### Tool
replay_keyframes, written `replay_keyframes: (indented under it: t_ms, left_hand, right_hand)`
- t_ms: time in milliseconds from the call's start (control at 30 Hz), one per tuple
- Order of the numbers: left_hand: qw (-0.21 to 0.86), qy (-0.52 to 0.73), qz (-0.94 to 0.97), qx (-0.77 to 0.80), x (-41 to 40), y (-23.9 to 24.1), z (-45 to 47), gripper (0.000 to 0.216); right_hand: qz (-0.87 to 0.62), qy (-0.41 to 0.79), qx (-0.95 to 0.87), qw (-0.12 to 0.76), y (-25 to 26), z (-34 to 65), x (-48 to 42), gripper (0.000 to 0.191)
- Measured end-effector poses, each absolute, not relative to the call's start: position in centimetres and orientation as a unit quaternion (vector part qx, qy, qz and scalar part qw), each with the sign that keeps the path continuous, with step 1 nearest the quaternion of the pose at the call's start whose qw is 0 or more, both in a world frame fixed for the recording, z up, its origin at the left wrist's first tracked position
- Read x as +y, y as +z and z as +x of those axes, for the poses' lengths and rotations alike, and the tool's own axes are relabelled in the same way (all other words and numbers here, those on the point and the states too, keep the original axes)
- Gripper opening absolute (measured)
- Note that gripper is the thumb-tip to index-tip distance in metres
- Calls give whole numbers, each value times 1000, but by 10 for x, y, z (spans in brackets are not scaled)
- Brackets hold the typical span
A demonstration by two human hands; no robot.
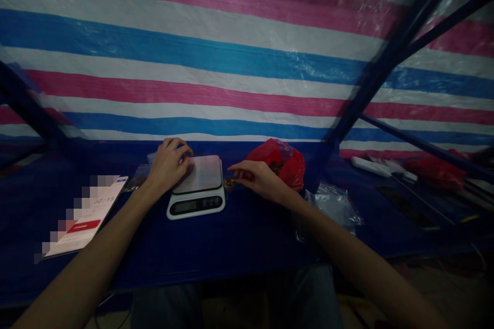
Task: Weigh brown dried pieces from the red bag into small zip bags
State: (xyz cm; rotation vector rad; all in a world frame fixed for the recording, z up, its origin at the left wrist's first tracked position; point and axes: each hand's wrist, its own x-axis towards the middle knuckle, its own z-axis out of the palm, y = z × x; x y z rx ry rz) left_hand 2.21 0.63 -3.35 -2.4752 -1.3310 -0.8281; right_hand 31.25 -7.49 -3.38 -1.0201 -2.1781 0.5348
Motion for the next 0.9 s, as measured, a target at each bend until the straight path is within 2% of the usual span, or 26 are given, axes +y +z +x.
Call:
replay_keyframes:
  t_ms: [233, 433, 533, 667, 733, 833, 900]
  left_hand:
    - [102, -278, -840, -454, 6, -33, 22, 24]
    - [97, -281, -840, -454, 7, -33, 21, 24]
    - [97, -284, -839, -453, 7, -33, 21, 24]
    - [94, -279, -839, -458, 7, -33, 22, 24]
    - [94, -277, -838, -460, 7, -33, 22, 23]
    - [98, -277, -837, -461, 7, -32, 22, 23]
    - [101, -276, -837, -462, 6, -32, 22, 23]
  right_hand:
    - [-376, 168, -840, 352, -36, 304, -79, 20]
    - [-394, 151, -823, 379, -36, 303, -79, 21]
    - [-435, 127, -827, 333, -32, 314, -74, 17]
    - [-452, 64, -866, 204, -37, 325, -66, 9]
    - [-450, 33, -877, 166, -43, 325, -65, 8]
    - [-454, 2, -878, 152, -47, 322, -65, 5]
    - [-459, -5, -870, 182, -45, 319, -66, 5]
